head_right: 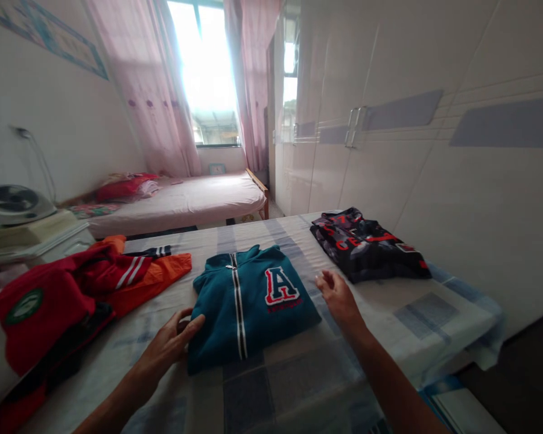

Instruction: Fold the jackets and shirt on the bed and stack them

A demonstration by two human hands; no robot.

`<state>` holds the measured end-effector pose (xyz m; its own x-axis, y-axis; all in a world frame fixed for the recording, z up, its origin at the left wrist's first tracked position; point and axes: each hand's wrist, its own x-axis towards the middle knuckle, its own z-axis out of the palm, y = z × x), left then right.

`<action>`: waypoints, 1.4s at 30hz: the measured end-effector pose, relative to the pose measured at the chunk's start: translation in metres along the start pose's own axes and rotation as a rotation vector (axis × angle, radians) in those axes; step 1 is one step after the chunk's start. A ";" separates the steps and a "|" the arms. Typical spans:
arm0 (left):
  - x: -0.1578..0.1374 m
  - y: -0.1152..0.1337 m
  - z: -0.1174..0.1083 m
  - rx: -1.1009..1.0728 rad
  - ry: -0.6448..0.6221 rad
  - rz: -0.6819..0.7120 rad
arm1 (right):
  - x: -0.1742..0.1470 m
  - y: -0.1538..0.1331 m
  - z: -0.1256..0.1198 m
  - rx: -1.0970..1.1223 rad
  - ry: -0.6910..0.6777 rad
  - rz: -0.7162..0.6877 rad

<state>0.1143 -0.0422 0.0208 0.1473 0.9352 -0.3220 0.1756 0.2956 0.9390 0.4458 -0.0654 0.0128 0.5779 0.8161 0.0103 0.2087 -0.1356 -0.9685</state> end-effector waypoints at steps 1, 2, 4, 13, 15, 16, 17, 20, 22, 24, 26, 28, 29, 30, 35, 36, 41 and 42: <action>0.002 0.001 0.001 -0.032 -0.028 -0.015 | -0.021 0.004 -0.007 0.142 -0.010 0.076; 0.004 0.002 0.003 -0.068 -0.054 -0.016 | -0.043 0.008 -0.012 0.279 -0.018 0.151; 0.009 -0.002 0.004 -0.147 -0.120 -0.008 | -0.082 0.011 -0.015 0.518 -0.039 0.287; 0.010 -0.012 0.000 -0.443 -0.404 -0.004 | -0.125 -0.003 0.035 1.066 -0.278 0.443; 0.009 -0.012 -0.001 -0.476 -0.440 0.018 | -0.121 -0.005 0.052 1.151 -0.247 0.459; 0.010 -0.012 -0.001 -0.486 -0.462 0.025 | -0.119 -0.007 0.060 1.190 -0.247 0.477; 0.010 -0.013 -0.001 -0.493 -0.484 0.032 | -0.118 -0.009 0.068 1.222 -0.253 0.495; 0.010 -0.014 -0.002 -0.510 -0.530 0.061 | -0.111 -0.016 0.088 1.255 -0.246 0.547; 0.011 -0.015 -0.002 -0.515 -0.528 0.072 | -0.105 -0.020 0.097 1.209 -0.193 0.564; 0.012 -0.015 -0.002 -0.519 -0.520 0.073 | -0.097 -0.022 0.100 1.162 -0.128 0.601; 0.015 -0.017 -0.003 -0.550 -0.529 0.073 | -0.092 -0.027 0.098 1.137 -0.065 0.630; 0.019 -0.020 -0.003 -0.604 -0.549 0.065 | -0.090 -0.036 0.089 1.120 -0.026 0.622; 0.021 -0.023 -0.004 -0.632 -0.551 0.057 | -0.091 -0.043 0.082 1.111 -0.026 0.600; 0.024 -0.025 -0.004 -0.651 -0.545 0.049 | -0.094 -0.050 0.074 1.102 -0.037 0.576; 0.026 -0.026 -0.005 -0.555 -0.490 0.014 | -0.098 -0.086 0.029 1.038 -0.129 0.481; 0.024 -0.024 -0.005 -0.528 -0.481 0.001 | -0.093 -0.091 0.022 1.014 -0.138 0.440; 0.017 -0.014 -0.004 -0.500 -0.457 -0.042 | -0.034 -0.127 -0.004 0.798 -0.103 0.097; 0.016 -0.014 -0.005 -0.500 -0.449 -0.045 | -0.017 -0.139 -0.008 0.761 -0.071 0.009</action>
<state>0.1097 -0.0303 0.0027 0.5600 0.7798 -0.2798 -0.2648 0.4885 0.8314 0.4137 -0.0650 0.1490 0.5193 0.8545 0.0104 -0.4122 0.2611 -0.8729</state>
